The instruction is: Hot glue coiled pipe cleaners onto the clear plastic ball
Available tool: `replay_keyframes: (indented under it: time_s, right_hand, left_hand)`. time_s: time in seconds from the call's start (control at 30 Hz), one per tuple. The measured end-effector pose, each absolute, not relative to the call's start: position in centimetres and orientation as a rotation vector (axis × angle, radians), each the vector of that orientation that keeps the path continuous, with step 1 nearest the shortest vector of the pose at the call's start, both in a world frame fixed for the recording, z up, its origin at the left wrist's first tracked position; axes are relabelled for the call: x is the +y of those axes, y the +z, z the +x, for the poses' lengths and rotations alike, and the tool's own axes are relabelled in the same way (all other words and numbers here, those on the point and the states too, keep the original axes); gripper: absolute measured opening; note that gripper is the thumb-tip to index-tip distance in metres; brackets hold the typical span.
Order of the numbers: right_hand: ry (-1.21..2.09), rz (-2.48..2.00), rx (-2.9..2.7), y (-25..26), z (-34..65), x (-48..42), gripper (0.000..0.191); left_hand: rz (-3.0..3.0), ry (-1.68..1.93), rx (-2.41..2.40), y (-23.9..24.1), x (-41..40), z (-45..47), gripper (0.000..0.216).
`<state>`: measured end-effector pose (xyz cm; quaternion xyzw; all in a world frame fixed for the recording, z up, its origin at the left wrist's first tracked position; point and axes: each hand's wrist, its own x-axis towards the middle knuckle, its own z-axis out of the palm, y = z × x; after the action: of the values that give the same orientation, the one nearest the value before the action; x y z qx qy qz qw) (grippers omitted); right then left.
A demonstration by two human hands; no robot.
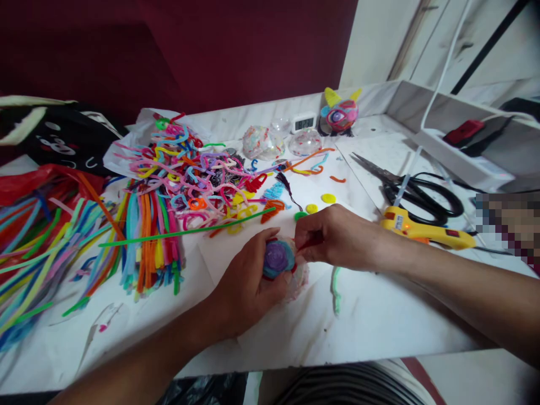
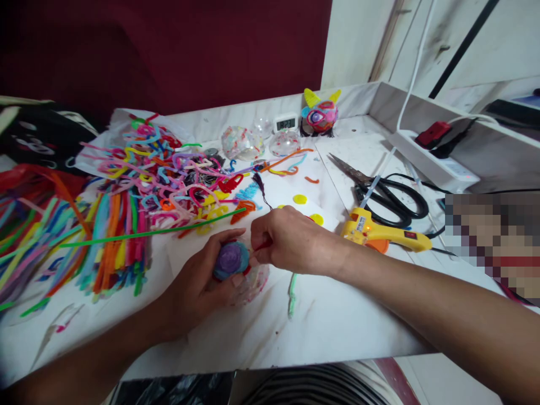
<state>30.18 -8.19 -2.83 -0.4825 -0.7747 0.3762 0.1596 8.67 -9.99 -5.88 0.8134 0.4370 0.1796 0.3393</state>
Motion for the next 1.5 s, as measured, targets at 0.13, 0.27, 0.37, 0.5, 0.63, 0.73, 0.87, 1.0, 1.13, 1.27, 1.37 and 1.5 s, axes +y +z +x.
replay_keyframes:
  time_s: [0.13,0.27,0.37,0.5,0.63,0.73,0.87,1.0,1.13,1.27,1.37,1.5]
  right_hand:
    - [1.028,-1.437,-2.214,-2.5,30.2,-8.9,0.004]
    - [1.033,-1.461,-2.194,-2.6,30.1,-9.3,0.005]
    - [1.042,-1.458,-2.170,-3.0,30.0,-9.3,0.008]
    - [1.042,-1.432,-2.155,-3.3,29.8,-9.3,0.011]
    - [1.032,-1.411,-2.162,-3.4,30.0,-9.4,0.011]
    - [1.029,-1.371,-2.195,-3.4,30.4,-9.3,0.006]
    - [0.957,-1.311,-2.252,-3.3,30.9,-9.4,0.003]
    - [0.817,-1.199,-2.352,-2.6,31.1,-10.1,0.014]
    - [0.511,-1.183,-2.331,-1.3,33.4,-11.9,0.030]
    - [0.066,-1.480,-2.255,-1.7,38.7,-14.3,0.023]
    - [-0.206,-1.691,-2.366,-3.6,42.6,-15.6,0.026]
    - [-0.253,-1.846,-2.416,-6.1,44.6,-15.9,0.034]
  left_hand:
    - [2.069,0.480,1.001,-6.0,-9.2,8.3,0.062]
    - [2.165,0.480,0.973,-5.9,-9.3,8.1,0.056]
    - [2.408,0.576,1.002,-6.2,-10.1,8.1,0.048]
    - [2.611,0.684,1.021,-7.0,-10.9,8.1,0.047]
    - [2.608,0.700,1.046,-7.8,-11.1,8.4,0.046]
    - [2.584,0.699,1.076,-8.1,-11.1,8.5,0.045]
    - [2.577,0.710,1.069,-8.2,-10.9,8.4,0.045]
    - [2.581,0.698,1.091,-8.3,-10.7,8.2,0.046]
    - [2.570,0.720,1.116,-8.5,-10.4,8.1,0.047]
    - [2.585,0.747,1.096,-8.7,-10.1,8.1,0.048]
    - [2.579,0.756,1.109,-8.5,-10.3,8.4,0.047]
    - [2.530,0.733,1.181,-8.0,-10.7,8.7,0.045]
